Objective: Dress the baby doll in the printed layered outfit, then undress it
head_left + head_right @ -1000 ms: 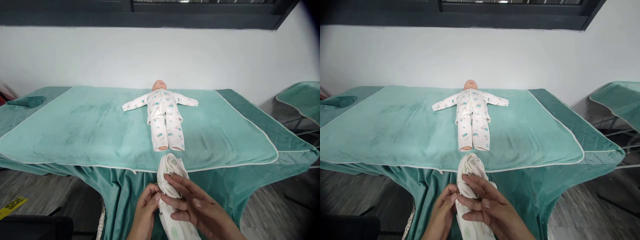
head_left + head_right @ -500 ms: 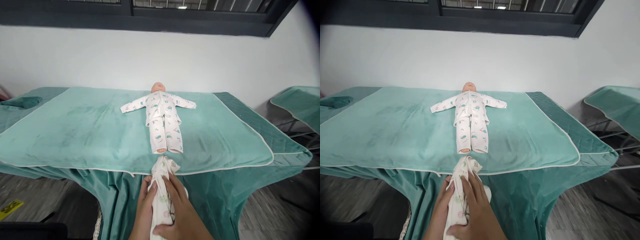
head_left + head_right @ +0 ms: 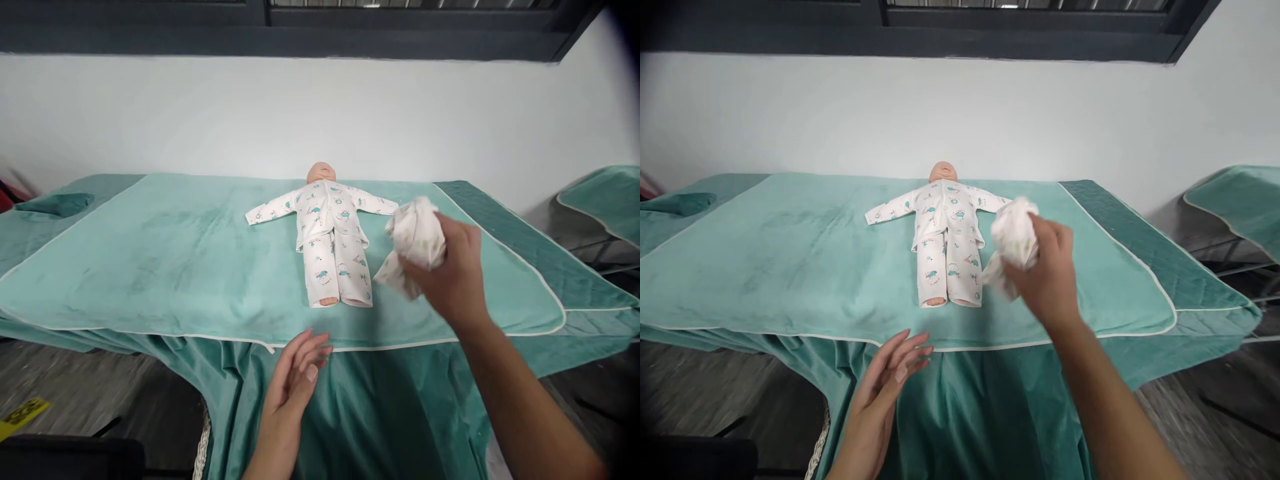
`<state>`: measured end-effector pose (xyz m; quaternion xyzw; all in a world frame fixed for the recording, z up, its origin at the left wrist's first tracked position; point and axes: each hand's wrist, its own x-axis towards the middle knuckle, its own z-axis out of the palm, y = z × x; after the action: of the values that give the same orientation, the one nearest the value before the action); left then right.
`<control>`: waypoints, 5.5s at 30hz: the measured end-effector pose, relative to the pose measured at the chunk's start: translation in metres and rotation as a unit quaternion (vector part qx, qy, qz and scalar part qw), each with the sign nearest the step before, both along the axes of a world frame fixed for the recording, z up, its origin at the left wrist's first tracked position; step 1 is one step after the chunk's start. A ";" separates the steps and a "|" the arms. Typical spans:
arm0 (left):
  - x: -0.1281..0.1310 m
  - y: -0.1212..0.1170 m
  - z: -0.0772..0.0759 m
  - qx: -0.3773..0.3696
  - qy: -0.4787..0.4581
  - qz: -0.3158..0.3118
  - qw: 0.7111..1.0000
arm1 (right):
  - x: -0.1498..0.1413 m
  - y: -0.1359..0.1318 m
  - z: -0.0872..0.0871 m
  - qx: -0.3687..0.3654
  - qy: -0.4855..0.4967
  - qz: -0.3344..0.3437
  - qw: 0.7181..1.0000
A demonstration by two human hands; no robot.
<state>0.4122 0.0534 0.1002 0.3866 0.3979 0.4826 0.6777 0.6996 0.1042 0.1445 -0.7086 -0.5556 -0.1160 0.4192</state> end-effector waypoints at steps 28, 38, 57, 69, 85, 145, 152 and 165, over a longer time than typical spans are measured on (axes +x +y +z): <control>0.094 0.198 0.017 0.432 0.422 -0.030 0.797 | 0.070 0.049 -0.106 -0.004 -0.094 -0.127 0.987; 0.120 0.217 0.021 0.360 0.448 0.000 0.819 | 0.066 0.049 -0.102 0.000 -0.072 -0.135 0.988; 0.082 0.260 0.006 0.314 0.272 0.118 0.902 | 0.013 0.065 -0.074 0.114 -0.091 0.057 0.988; 0.148 0.394 0.043 0.376 0.314 -0.021 0.872 | 0.002 0.316 -0.014 -0.045 0.251 0.203 0.945; 0.148 0.398 0.029 0.394 0.346 0.036 0.851 | 0.008 0.320 -0.021 -0.041 0.254 0.269 0.928; 0.142 0.395 0.030 0.379 0.325 0.028 0.866 | 0.005 0.316 -0.020 -0.002 0.332 0.236 0.913; 0.143 0.396 0.031 0.379 0.330 0.016 0.865 | 0.004 0.315 -0.019 0.013 0.297 0.217 0.930; 0.142 0.400 0.032 0.373 0.306 -0.025 0.876 | 0.007 0.318 -0.021 0.003 0.273 0.275 0.922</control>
<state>0.5545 0.4534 0.1321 0.7487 0.3662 0.4361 0.3393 0.7065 0.4217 0.1232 -0.5306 -0.5925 0.2002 0.5722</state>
